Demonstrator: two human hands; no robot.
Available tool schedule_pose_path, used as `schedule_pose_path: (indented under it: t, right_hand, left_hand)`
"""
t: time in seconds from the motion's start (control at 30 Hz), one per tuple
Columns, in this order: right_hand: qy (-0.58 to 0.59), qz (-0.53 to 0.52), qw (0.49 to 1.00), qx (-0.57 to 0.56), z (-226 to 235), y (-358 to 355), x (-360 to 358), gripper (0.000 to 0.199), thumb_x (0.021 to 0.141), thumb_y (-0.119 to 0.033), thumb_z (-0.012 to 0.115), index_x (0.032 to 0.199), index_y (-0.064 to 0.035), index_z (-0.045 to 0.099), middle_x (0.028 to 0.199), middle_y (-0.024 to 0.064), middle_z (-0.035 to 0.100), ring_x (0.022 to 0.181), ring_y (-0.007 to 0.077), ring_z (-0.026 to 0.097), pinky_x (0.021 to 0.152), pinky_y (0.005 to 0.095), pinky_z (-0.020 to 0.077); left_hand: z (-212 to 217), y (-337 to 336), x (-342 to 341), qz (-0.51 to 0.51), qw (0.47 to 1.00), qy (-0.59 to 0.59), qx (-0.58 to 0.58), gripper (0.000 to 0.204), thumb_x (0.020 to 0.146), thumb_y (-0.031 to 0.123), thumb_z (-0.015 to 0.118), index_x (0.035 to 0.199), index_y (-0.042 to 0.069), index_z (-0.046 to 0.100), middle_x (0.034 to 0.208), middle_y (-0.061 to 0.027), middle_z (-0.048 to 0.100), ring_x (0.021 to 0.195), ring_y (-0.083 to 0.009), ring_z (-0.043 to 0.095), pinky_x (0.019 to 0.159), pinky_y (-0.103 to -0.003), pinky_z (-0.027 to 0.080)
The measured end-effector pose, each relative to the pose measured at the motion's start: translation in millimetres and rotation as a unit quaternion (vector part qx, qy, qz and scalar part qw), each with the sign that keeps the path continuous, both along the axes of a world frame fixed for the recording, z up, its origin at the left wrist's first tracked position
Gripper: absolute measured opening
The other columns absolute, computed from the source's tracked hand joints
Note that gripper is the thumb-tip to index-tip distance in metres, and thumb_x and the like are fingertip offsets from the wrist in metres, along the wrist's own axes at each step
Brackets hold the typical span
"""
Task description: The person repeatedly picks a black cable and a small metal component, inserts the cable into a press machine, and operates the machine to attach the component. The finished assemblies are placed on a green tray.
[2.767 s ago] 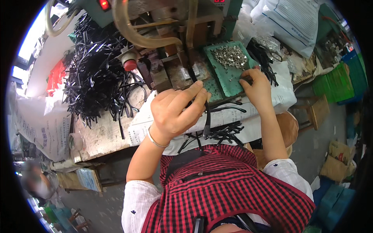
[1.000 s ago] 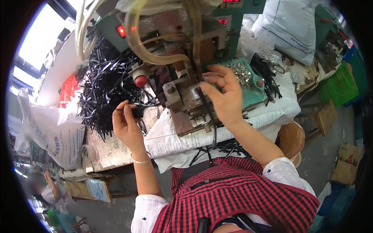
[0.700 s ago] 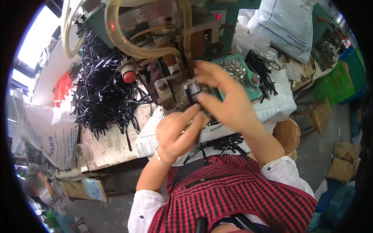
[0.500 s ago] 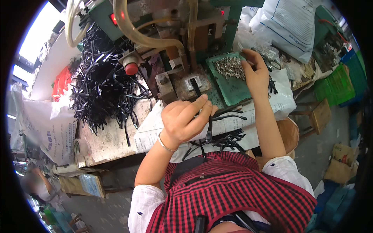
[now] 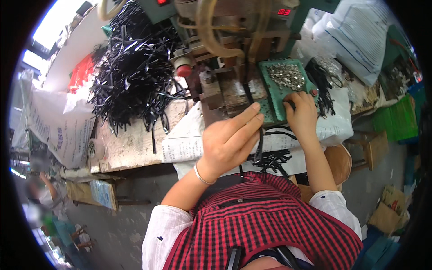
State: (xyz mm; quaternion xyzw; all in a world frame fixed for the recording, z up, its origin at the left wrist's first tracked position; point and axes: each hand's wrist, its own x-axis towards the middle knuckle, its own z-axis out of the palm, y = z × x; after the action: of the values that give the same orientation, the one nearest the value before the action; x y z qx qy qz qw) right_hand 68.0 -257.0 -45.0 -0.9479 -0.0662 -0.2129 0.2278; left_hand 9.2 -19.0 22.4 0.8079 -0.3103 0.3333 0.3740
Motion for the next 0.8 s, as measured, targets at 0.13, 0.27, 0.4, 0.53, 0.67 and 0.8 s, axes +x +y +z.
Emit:
schedule_pose_path:
  t: [0.13,0.27,0.4,0.53,0.67,0.8]
  right_hand:
    - [-0.033,0.005,0.999,-0.001,-13,1,2,0.01,0.083,-0.006,0.072,0.093,-0.0056,0.071,0.093,0.0113,0.066,0.096,0.0356,0.061,0.081,0.0473,0.0493]
    - [-0.027,-0.065,0.993,0.097,-21,-17,1,0.008,0.09,-0.005,0.068,0.098,-0.0032,0.069,0.092,0.013,0.07,0.087,0.0333,0.067,0.079,0.0421,0.0521]
    - [-0.012,-0.03,0.978,0.208,-12,-7,12,0.013,0.096,-0.006,0.066,0.107,-0.0021,0.071,0.092,0.0086,0.074,0.081,0.0181,0.069,0.081,0.0311,0.0523]
    - [0.005,0.022,0.966,0.258,-6,15,30,0.017,0.098,-0.008,0.066,0.112,-0.0031,0.074,0.103,0.0087,0.076,0.093,0.0158,0.07,0.088,0.0279,0.051]
    - [0.03,-0.014,0.962,0.271,-12,-6,28,0.019,0.099,-0.009,0.065,0.114,-0.0026,0.075,0.104,0.0082,0.076,0.095,0.0154,0.069,0.088,0.0284,0.0513]
    - [-0.029,-0.081,0.97,0.226,-25,-39,-15,0.017,0.099,-0.01,0.067,0.112,-0.0018,0.076,0.102,0.01,0.077,0.092,0.018,0.07,0.085,0.0306,0.0528]
  left_hand:
    - [-48,23,-30,0.035,0.999,0.019,-0.021,0.039,0.076,-0.007,0.077,0.115,0.0,0.073,0.118,-0.0178,0.076,0.089,-0.0259,0.074,0.072,-0.031,0.058]
    - [-61,74,-27,0.218,0.972,0.014,-0.087,0.029,0.083,-0.011,0.072,0.111,0.0,0.074,0.103,-0.0117,0.077,0.074,-0.0145,0.069,0.064,-0.024,0.051]
    - [-50,116,24,0.26,0.935,0.191,-0.147,0.072,0.081,0.004,0.083,0.145,0.001,0.051,0.138,-0.0186,0.059,0.124,-0.0266,0.058,0.1,-0.035,0.049]
    - [-80,124,86,0.24,0.937,0.25,-0.039,0.105,0.07,0.019,0.093,0.156,0.001,0.035,0.15,-0.025,0.048,0.141,-0.0411,0.045,0.12,-0.045,0.036]
    - [-47,132,120,0.272,0.939,0.093,-0.188,0.064,0.082,0.014,0.084,0.139,0.001,0.058,0.134,-0.0169,0.063,0.122,-0.0292,0.062,0.102,-0.037,0.052]
    - [-7,160,93,0.299,0.94,0.037,-0.157,0.028,0.088,0.002,0.074,0.116,0.006,0.07,0.11,-0.0076,0.071,0.083,-0.0176,0.067,0.07,-0.029,0.055]
